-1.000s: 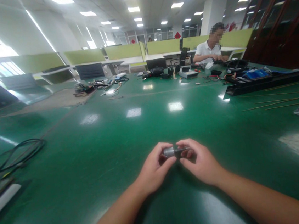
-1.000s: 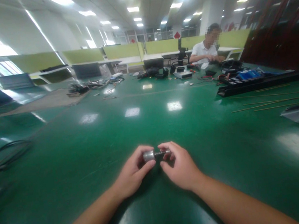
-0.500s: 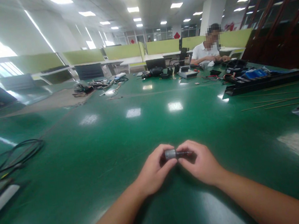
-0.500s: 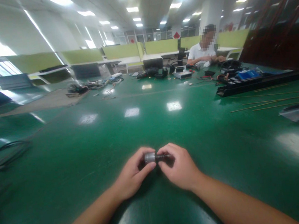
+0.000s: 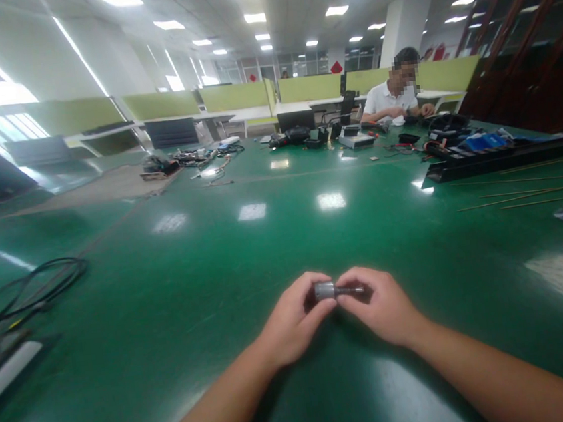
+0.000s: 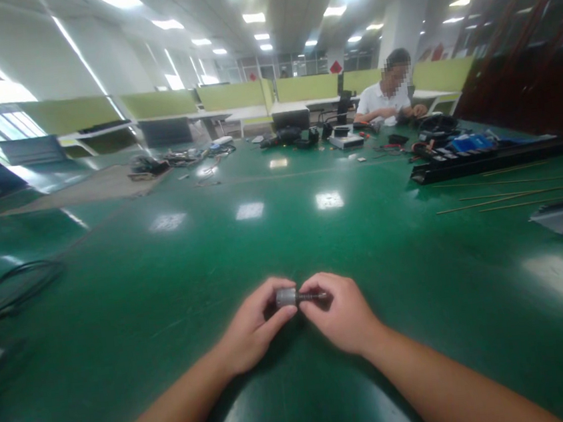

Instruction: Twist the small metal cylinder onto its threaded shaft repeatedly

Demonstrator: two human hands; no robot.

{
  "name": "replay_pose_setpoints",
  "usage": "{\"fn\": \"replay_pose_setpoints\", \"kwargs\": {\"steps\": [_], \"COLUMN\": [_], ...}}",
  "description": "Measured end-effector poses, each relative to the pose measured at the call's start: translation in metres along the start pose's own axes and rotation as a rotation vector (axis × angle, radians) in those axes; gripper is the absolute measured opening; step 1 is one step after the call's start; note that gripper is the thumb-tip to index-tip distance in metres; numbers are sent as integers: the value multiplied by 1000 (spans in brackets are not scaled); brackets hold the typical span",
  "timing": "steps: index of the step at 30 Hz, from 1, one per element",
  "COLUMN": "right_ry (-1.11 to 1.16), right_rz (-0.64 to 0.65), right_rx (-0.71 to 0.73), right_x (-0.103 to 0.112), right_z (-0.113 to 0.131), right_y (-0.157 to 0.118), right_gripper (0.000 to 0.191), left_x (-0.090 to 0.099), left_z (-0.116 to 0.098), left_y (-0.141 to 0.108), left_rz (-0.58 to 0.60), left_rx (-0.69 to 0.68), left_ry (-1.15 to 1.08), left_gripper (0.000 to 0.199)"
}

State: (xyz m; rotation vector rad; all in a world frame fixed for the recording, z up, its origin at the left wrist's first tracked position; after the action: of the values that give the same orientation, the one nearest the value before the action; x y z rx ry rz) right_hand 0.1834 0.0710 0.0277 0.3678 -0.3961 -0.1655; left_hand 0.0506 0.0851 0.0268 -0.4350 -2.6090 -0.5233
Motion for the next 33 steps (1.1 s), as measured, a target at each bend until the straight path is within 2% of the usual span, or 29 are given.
{"fn": "replay_pose_setpoints", "kwargs": {"steps": [33], "right_ry": [26], "right_rz": [-21], "right_rx": [-50], "right_x": [3], "right_z": [-4], "right_y": [0], "right_gripper": [6], "left_x": [8], "left_z": [3], "left_y": [2], "left_rz": [-50], "left_rx": [70], "left_ry": [-27], "left_gripper": [27]}}
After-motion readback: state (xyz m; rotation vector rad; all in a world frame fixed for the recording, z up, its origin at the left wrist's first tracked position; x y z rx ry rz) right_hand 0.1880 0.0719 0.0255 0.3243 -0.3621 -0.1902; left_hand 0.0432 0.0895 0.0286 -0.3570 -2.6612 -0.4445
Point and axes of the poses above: each hand's wrist, its own y-axis towards the middle knuckle, its own x-axis out of the back of the hand, z = x × y, the point moved 10 cm from there along y, towards the middle knuckle, and after that the axes turned 12 degrees about -z, right-handed, at the moved point
